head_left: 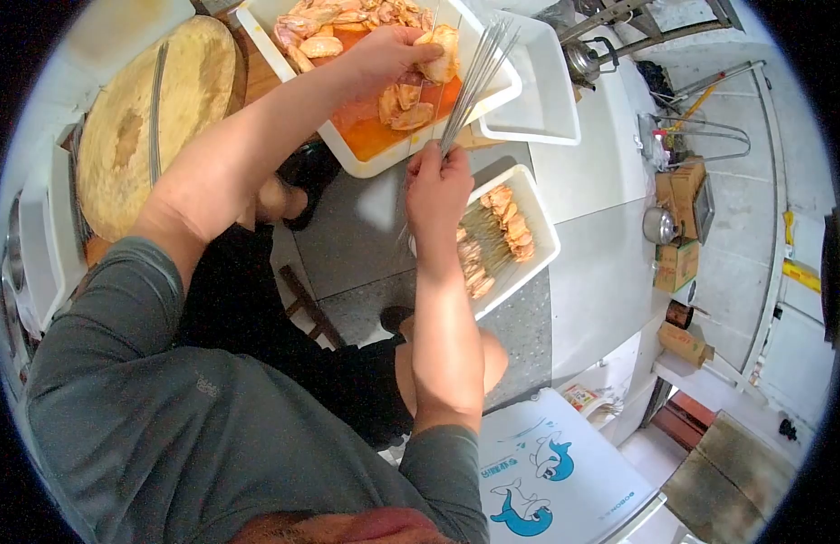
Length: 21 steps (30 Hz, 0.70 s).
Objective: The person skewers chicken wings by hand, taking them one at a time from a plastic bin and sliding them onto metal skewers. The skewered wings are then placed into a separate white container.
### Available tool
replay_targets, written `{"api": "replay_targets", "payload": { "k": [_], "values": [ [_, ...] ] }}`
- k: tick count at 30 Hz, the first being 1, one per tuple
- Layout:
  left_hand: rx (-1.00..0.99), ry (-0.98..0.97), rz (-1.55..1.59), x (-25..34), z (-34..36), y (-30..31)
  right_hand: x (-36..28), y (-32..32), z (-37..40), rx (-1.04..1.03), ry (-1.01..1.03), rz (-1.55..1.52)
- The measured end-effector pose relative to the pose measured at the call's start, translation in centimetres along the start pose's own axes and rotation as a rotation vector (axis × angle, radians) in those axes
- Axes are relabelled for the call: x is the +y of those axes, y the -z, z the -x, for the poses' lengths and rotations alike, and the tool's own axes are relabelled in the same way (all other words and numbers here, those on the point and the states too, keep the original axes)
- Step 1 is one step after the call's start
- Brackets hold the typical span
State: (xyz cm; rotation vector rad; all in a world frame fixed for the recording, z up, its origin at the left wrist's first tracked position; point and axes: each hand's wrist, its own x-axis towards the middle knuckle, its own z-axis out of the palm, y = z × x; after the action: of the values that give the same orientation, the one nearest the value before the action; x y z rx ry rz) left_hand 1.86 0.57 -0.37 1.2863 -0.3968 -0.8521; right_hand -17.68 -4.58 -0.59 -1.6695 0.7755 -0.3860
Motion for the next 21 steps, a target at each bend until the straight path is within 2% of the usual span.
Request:
{"api": "replay_targets", "payload": {
  "k": [6,9,12,15,21],
  "values": [
    [0.057,0.015,0.001,0.1,0.2,-0.3,-0.3,-0.8,0.1,0.056,-0.011,-0.046],
    [0.075,0.028,0.013,0.1,0.3,-0.4,1.2,-1.0,-0.4,0.090,0.109,0.028],
    [0.061,0.019,-0.014,-0.2,0.0,-0.1,0.0,-1.1,0.2,0.090,-0.023,0.017],
    [0.058,0.003,-0.080,0.2,0.3,-0.3,0.5,-0.9,0.1,0.082,0.026,0.115],
    [0.059,0.017,-0.040,0.2,0.7,-0.7,-0.1,-1.0,0.0,0.072,-0.001,0.061]
  ]
}}
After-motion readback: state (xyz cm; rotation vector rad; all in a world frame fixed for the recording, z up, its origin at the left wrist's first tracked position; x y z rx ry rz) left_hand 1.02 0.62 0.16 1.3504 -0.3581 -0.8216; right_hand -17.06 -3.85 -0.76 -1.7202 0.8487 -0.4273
